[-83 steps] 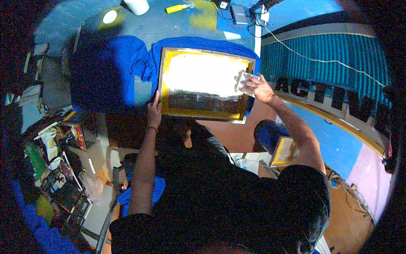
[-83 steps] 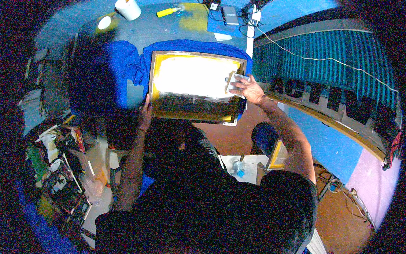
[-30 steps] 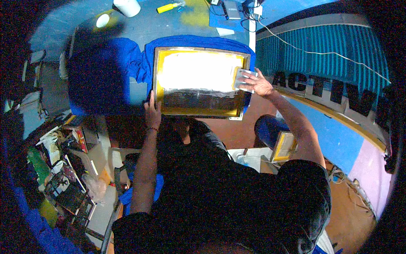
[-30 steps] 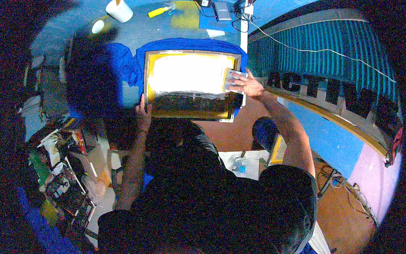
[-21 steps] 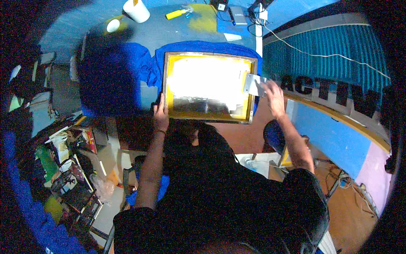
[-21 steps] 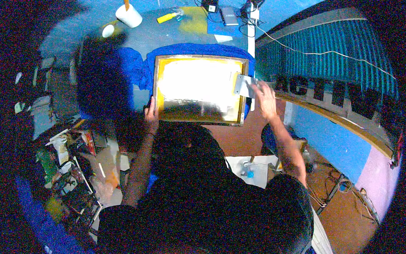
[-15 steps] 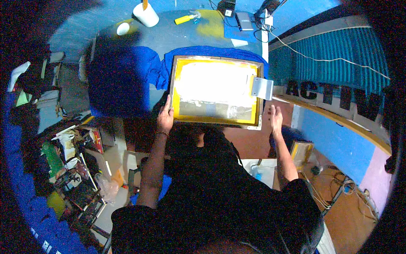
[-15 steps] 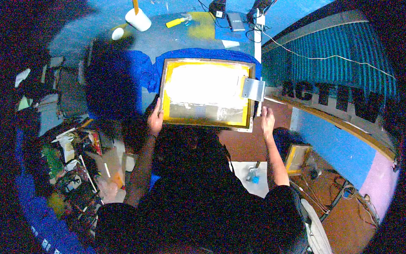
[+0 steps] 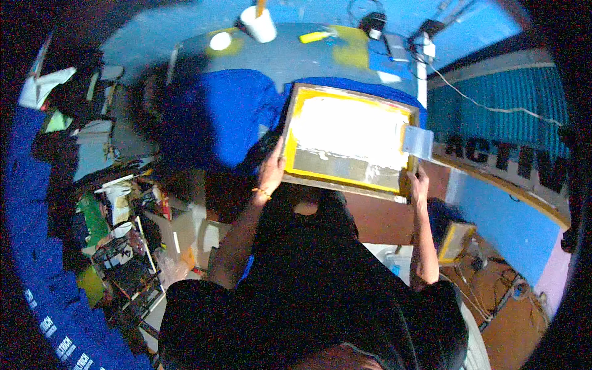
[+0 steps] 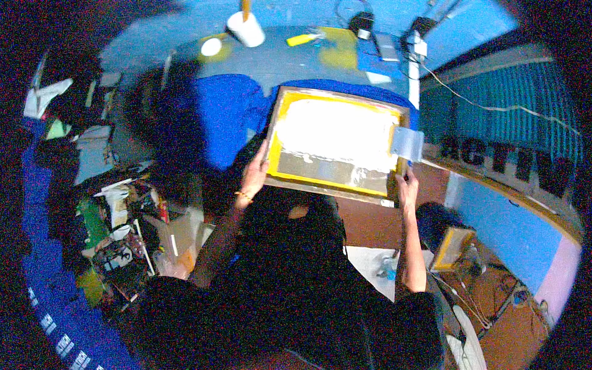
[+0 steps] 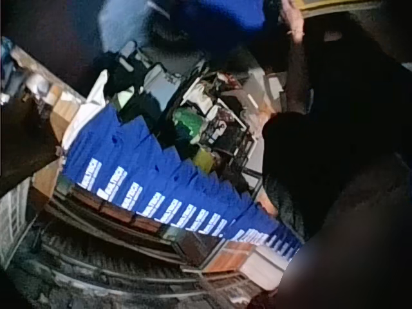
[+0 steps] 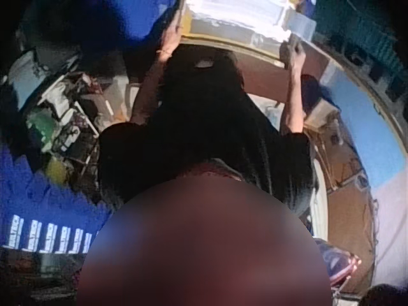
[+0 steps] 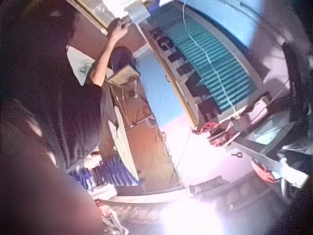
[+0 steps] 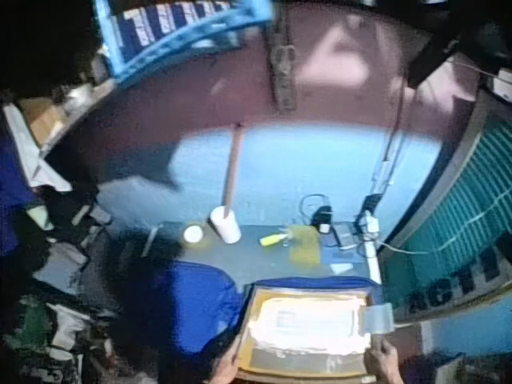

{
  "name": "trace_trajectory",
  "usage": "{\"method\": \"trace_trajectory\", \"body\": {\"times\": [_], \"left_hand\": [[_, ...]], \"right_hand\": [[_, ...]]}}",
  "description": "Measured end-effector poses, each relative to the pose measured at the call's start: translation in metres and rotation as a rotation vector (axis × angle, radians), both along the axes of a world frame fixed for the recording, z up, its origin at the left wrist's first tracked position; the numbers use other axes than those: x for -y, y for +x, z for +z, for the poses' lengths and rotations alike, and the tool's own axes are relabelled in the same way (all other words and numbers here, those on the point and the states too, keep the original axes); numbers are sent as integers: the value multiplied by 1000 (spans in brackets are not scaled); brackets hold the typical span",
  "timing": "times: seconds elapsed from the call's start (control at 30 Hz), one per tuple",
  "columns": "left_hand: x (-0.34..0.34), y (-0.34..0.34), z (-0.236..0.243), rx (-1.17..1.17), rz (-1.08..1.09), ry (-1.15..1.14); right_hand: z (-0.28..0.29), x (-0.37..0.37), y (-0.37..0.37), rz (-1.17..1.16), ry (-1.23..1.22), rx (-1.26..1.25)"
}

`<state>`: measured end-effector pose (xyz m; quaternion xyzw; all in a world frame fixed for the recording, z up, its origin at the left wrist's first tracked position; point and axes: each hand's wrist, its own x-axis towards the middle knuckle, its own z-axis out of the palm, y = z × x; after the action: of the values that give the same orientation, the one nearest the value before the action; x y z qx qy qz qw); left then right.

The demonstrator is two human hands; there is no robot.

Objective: The person repeatedly places blue t-shirts on a screen printing station, aligns a screen frame, and uses a squeegee to pull white ink across the mesh. After each print, the shirt is removed and placed on a nearby chair, and the process is repeated with new shirts.

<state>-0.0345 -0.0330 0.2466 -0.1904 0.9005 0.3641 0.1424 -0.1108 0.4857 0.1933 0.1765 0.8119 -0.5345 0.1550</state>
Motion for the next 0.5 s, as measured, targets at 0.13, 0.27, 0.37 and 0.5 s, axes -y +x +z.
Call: {"method": "trace_trajectory", "body": {"times": [0.13, 0.27, 0.37, 0.5], "left_hand": [[47, 13, -14, -185, -16, 110], [189, 59, -45, -336, 25, 123], [310, 97, -79, -368, 93, 170], [461, 139, -106, -291, 162, 125]], "right_hand": [[7, 60, 29, -33, -3, -190], [2, 207, 66, -83, -30, -237], [-11, 319, 94, -91, -17, -209], [-29, 455, 125, -50, -23, -239]]}}
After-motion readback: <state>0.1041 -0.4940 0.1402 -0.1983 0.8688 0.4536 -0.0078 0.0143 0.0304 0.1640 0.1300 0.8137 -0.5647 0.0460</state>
